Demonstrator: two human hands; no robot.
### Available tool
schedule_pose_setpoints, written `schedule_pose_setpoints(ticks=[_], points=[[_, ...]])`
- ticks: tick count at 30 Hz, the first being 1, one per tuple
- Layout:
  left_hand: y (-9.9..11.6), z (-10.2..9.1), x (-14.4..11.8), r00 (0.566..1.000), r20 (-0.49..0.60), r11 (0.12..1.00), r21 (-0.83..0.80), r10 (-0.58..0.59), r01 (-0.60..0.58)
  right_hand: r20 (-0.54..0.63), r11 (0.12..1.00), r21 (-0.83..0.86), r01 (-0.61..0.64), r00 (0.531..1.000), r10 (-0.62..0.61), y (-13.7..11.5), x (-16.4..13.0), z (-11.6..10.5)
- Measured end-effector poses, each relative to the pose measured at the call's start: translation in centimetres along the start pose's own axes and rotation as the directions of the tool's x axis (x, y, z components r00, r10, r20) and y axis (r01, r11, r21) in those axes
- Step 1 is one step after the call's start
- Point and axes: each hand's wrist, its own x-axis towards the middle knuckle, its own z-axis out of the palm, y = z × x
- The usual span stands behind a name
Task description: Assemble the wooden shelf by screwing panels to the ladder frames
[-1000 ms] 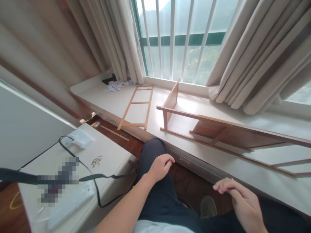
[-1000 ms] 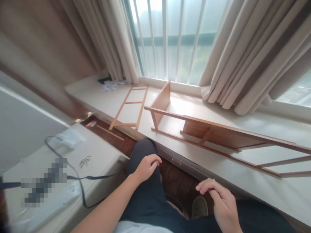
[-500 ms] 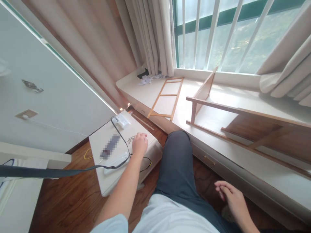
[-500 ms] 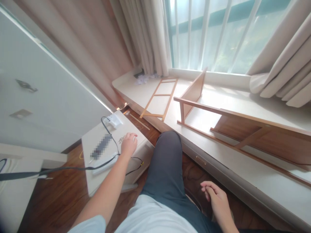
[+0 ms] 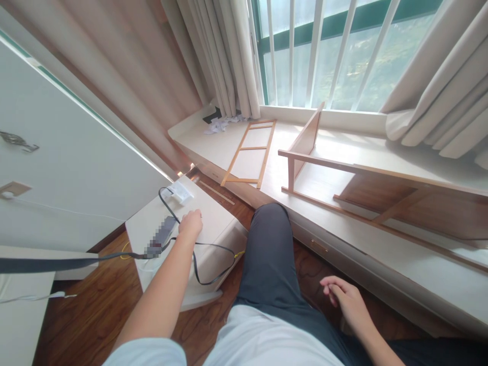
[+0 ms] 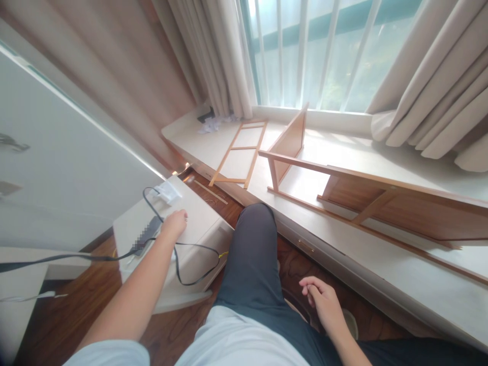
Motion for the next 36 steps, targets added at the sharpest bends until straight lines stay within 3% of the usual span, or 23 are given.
schedule_pose_setpoints(ticks=[13, 36], points=[[-0.5, 0.0, 1.2, 0.999, -0.017, 0.998, 0.029, 0.048, -0.047, 0.010, 0.999, 0.017, -0.037, 0.999, 0.037, -0.9, -0.1, 0.3], [1.3, 0.5, 0.4, 0.990, -0.112, 0.996, 0.054, 0.082, -0.076, 0.025, 0.998, -0.009, -0.067, 0.997, 0.067, -0.6, -0.1, 0.4]])
